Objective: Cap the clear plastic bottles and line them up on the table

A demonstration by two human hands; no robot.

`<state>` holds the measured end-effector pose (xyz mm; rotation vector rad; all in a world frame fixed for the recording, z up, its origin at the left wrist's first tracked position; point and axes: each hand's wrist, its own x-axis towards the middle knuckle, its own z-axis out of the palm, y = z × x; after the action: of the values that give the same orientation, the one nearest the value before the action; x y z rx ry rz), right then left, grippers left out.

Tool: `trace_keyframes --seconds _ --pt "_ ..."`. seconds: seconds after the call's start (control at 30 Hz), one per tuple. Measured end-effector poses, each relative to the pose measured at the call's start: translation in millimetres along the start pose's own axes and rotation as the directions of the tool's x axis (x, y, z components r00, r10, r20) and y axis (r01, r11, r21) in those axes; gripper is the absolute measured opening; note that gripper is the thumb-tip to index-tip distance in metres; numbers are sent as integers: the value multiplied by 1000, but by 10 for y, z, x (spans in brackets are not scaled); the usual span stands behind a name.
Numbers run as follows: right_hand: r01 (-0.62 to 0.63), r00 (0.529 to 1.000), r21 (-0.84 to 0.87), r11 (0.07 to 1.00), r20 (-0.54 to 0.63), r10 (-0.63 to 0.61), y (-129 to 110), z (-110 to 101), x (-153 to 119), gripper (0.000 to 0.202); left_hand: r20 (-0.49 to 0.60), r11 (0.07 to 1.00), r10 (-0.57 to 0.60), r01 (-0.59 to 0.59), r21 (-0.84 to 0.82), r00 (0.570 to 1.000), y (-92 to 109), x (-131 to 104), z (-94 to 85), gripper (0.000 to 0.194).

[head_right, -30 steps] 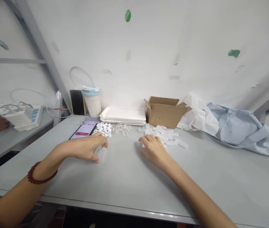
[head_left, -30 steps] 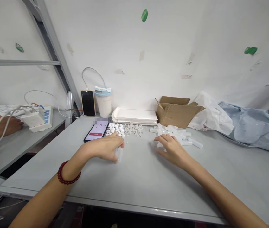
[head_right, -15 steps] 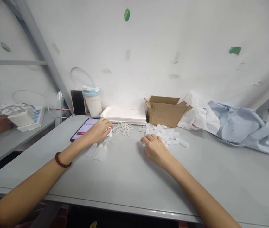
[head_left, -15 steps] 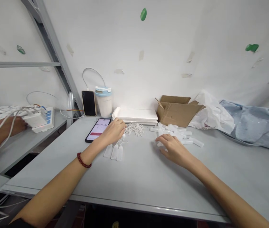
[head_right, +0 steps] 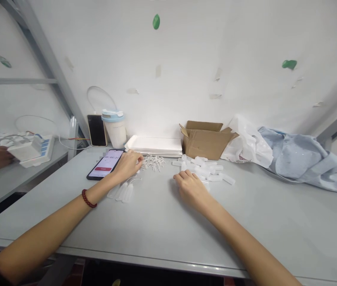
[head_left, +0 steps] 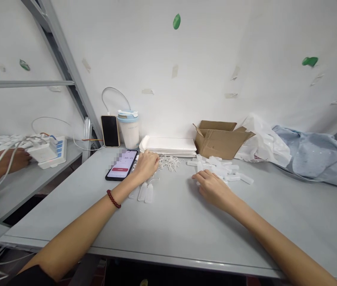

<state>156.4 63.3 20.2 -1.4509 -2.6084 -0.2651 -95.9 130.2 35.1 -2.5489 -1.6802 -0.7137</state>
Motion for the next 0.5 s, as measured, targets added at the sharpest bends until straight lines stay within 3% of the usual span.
trace_keyframes --seconds 0.23,0.5 --pt "-17 997 -37 999 74 20 9 0 18 38 -177 969 -139 97 -226 974 -84 42 -133 13" --pt "-28 998 -90 996 56 33 -26 -34 -6 38 -295 887 -258 105 -449 920 -63 1 -231 14"
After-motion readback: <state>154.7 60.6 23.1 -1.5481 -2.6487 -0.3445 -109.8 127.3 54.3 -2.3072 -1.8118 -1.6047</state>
